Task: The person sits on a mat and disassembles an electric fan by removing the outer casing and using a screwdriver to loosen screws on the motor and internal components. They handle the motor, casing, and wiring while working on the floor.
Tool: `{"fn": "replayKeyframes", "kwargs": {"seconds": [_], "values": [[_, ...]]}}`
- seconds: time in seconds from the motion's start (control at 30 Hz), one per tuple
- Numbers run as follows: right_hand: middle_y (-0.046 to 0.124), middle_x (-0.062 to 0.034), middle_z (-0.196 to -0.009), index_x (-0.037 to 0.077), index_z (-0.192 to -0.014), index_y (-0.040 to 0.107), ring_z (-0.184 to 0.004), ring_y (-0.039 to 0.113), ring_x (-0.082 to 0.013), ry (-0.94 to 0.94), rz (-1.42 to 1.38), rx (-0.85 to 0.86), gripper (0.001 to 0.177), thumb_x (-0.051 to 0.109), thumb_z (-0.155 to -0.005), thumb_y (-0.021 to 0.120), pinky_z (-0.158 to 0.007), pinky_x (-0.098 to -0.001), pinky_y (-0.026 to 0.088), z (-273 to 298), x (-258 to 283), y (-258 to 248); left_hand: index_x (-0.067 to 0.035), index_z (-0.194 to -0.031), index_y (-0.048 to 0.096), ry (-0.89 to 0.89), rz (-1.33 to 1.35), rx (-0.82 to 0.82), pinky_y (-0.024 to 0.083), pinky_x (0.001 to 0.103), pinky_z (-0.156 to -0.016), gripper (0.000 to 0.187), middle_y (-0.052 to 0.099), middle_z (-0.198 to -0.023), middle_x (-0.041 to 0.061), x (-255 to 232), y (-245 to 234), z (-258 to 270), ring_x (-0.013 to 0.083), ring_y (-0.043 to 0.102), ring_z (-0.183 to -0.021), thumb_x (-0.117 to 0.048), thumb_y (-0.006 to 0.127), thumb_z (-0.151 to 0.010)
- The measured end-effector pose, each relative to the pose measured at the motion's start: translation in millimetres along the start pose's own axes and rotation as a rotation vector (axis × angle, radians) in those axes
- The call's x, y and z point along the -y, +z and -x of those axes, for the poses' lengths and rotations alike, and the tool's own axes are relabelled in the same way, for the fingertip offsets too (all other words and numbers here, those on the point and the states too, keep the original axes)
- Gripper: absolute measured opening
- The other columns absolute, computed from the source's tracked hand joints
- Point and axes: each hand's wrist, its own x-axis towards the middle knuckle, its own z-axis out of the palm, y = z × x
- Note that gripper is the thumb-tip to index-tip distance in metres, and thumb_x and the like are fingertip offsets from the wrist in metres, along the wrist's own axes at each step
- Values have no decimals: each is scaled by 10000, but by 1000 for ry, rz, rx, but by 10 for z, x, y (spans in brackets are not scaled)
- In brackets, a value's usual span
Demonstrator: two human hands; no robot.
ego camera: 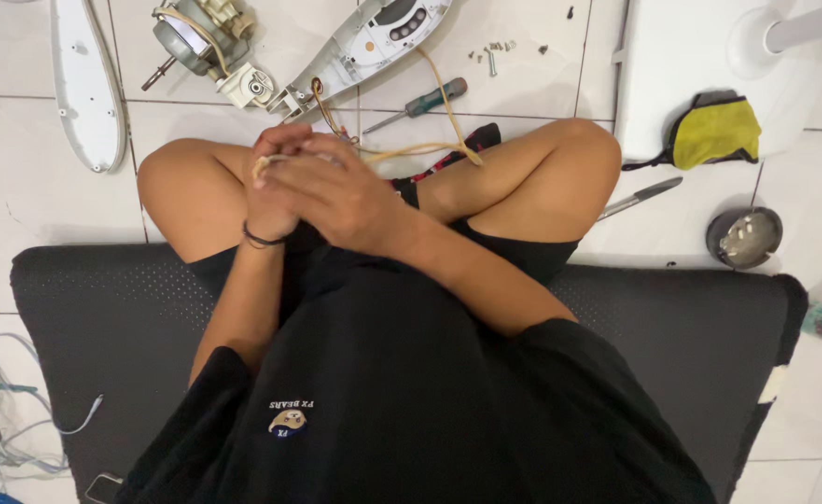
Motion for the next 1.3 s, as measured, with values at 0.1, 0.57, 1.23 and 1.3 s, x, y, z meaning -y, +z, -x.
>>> {"fn": "replayKeyframes", "kwargs": {"seconds": [0.1, 0.57, 1.23, 1.3], "values": [[577, -158, -1368, 32, -1362, 620, -1240, 585, -340, 117, -84, -64, 441, 50, -942, 754, -1113, -416, 438, 144, -284, -174, -1, -1268, 619, 27, 146, 12, 518, 440, -1167, 249, 682, -1295, 193, -197, -27, -81, 300, 679, -1236, -193, 598, -1111], [691, -38, -826, -10, -1222, 721, -606, 524, -61, 1014, -504, -740, 193, 47, -1051, 651, -511, -217, 423, 769, -1460, -62, -36, -1081, 654, -19, 173, 154, 399, 270, -566, 154, 527, -662, 50, -1059, -522, -537, 124, 437, -519, -159, 568, -1114], [725, -120, -1162, 129, -1252, 682, -1040, 709, -326, 528, -285, 108, 493, -47, -795, 634, -867, -380, 575, 98, -1087, 867, -44, -1111, 611, 144, -254, -392, 534, 295, -732, 370, 424, -649, -11, -829, -620, -244, 113, 480, -606, -402, 535, -1166], [606, -84, -1459, 145, -1452, 557, -1339, 601, -296, 575, -135, 217, 707, -86, -788, 635, -1129, -363, 500, 253, -1757, 705, -59, -1093, 591, 157, -174, -451, 439, 274, -592, 361, 378, -630, -16, -825, -659, -163, 90, 372, -524, -407, 527, -1161]]}}
